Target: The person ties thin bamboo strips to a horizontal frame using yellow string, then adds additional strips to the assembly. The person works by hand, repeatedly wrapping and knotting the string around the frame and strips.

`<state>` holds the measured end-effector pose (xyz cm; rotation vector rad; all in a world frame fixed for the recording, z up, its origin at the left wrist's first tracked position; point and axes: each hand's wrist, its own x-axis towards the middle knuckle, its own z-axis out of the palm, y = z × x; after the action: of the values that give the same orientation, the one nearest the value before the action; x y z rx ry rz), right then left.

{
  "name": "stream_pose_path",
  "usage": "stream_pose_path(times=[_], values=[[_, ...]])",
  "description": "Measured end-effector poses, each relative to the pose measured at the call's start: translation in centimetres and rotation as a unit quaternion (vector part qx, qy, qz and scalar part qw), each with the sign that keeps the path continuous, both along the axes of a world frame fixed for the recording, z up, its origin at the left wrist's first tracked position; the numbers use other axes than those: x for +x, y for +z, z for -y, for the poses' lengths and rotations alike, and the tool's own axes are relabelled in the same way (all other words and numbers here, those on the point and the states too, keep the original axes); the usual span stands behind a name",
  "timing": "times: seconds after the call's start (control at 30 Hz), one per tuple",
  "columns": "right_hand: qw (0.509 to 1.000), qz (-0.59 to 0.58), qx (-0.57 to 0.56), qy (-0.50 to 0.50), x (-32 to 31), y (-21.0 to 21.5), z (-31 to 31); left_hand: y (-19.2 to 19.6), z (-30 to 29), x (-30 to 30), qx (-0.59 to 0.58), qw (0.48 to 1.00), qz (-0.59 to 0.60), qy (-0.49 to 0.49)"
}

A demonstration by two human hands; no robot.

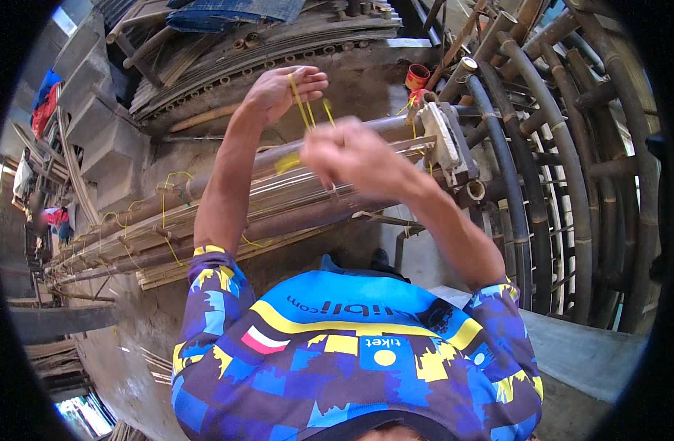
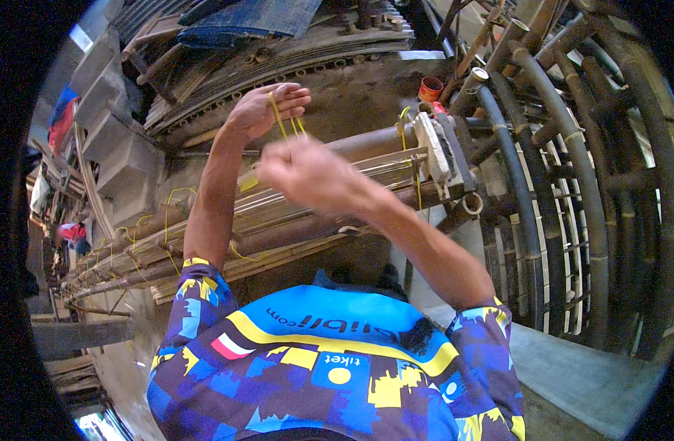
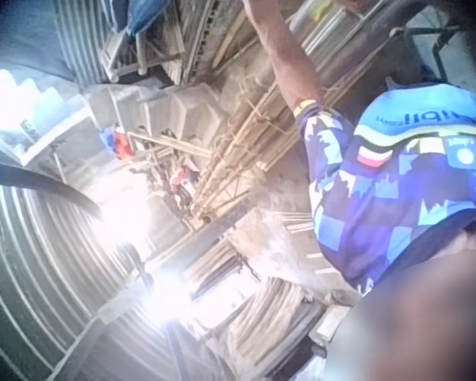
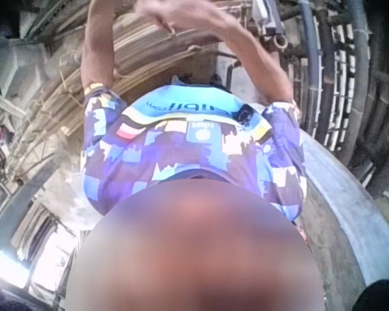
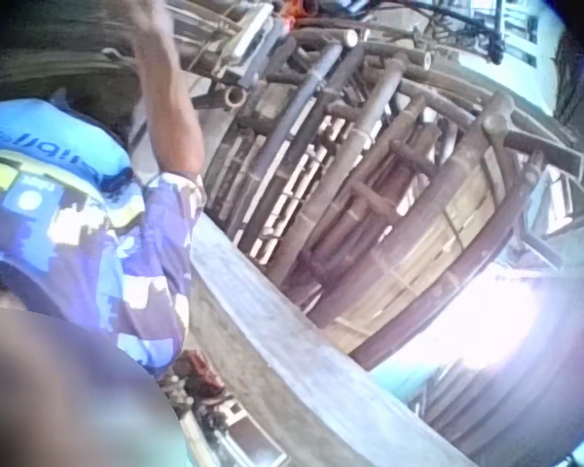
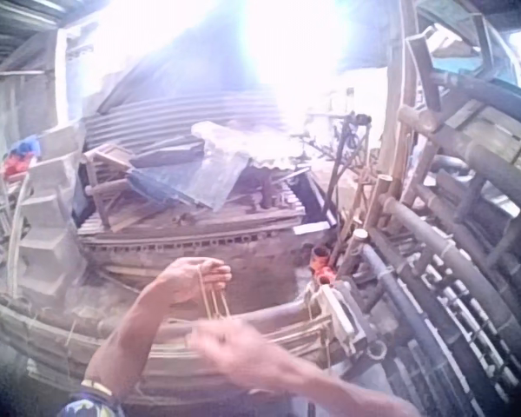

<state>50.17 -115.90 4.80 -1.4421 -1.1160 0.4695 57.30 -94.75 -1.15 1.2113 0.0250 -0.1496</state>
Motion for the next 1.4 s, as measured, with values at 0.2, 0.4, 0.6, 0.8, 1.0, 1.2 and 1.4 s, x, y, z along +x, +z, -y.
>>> stream_pose_path(times=[0.2, 0.4, 0.6, 0.8, 1.0, 1.2, 1.4], values=[[0.992, 0.058, -0.113, -0.018, -7.0, -1.6, 2.4, -2.2, 1.5, 3.3, 0.337, 0.941, -0.029, -0.017], [0.905, -0.277, 0.179, -0.268, 4.6, -0.7, 0.2, -0.3, -0.6, 1.5, 0.165, 0.985, 0.020, -0.037], [0.922, -0.309, 0.146, -0.181, 7.3, 0.7, -4.4, 7.0, -1.7, -12.0, 0.350, 0.911, 0.169, -0.140], [0.996, -0.018, -0.046, -0.076, 1.6, 1.9, -0.7, 5.7, 0.5, -4.9, 0.435, 0.854, 0.273, 0.084], [0.995, 0.020, -0.095, -0.025, -4.7, -0.1, 3.5, 2.8, -1.6, 7.4, 0.194, 0.961, 0.071, 0.186], [0.992, 0.074, -0.074, -0.068, -8.1, -2.8, 2.9, -1.5, -1.7, 9.6, 0.681, 0.580, 0.369, 0.253], [0.992, 0.078, -0.028, -0.092, -6.7, -0.1, 2.7, -11.8, -2.0, 6.4, 0.812, 0.575, 0.090, 0.041]])
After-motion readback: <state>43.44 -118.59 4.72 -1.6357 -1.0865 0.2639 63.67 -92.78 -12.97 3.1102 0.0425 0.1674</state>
